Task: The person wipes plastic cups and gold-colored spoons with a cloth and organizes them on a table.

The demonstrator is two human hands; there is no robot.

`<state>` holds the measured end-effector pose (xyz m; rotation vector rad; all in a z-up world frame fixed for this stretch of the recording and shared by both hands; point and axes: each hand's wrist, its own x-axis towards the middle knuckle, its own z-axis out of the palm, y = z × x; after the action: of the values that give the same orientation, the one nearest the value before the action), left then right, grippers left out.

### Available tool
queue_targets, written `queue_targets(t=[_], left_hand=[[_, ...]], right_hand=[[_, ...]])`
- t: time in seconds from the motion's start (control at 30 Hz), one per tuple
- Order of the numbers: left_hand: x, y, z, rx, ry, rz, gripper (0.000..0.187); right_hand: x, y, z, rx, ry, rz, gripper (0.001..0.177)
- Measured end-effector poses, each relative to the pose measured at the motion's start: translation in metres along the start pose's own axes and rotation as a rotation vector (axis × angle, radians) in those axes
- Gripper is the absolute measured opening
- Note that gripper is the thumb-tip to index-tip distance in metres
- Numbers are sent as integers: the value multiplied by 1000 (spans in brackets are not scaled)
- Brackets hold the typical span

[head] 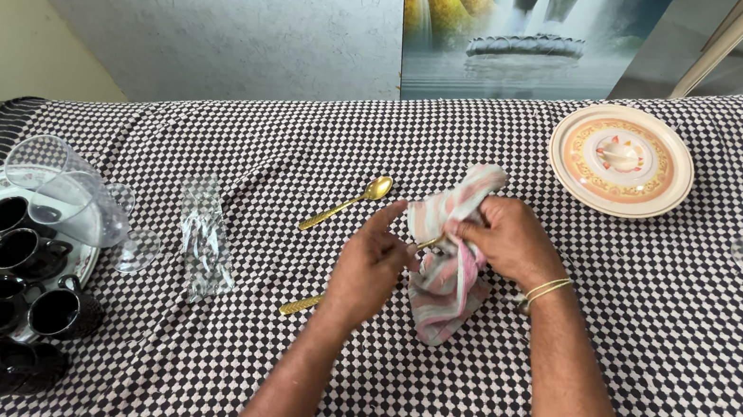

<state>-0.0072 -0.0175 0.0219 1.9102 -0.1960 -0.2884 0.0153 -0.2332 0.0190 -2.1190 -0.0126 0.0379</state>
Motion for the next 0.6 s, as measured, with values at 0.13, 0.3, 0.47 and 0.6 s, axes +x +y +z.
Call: queue_targets(t=[0.13, 0.3, 0.47, 0.6], left_hand=[[-6, 11, -20, 287, -137, 37, 57], [-10, 16, -34, 283, -207, 162, 63], [-11, 11, -55, 174, -146, 238, 50], [-2, -7, -73, 224, 64, 252, 44]], right_hand=[[-5, -9, 1, -62, -295, 80, 23], [-7, -4, 6, 152, -469, -66, 26], [-8, -10, 1, 121, -202, -105, 21], [-8, -7, -7, -34, 101, -2, 19]])
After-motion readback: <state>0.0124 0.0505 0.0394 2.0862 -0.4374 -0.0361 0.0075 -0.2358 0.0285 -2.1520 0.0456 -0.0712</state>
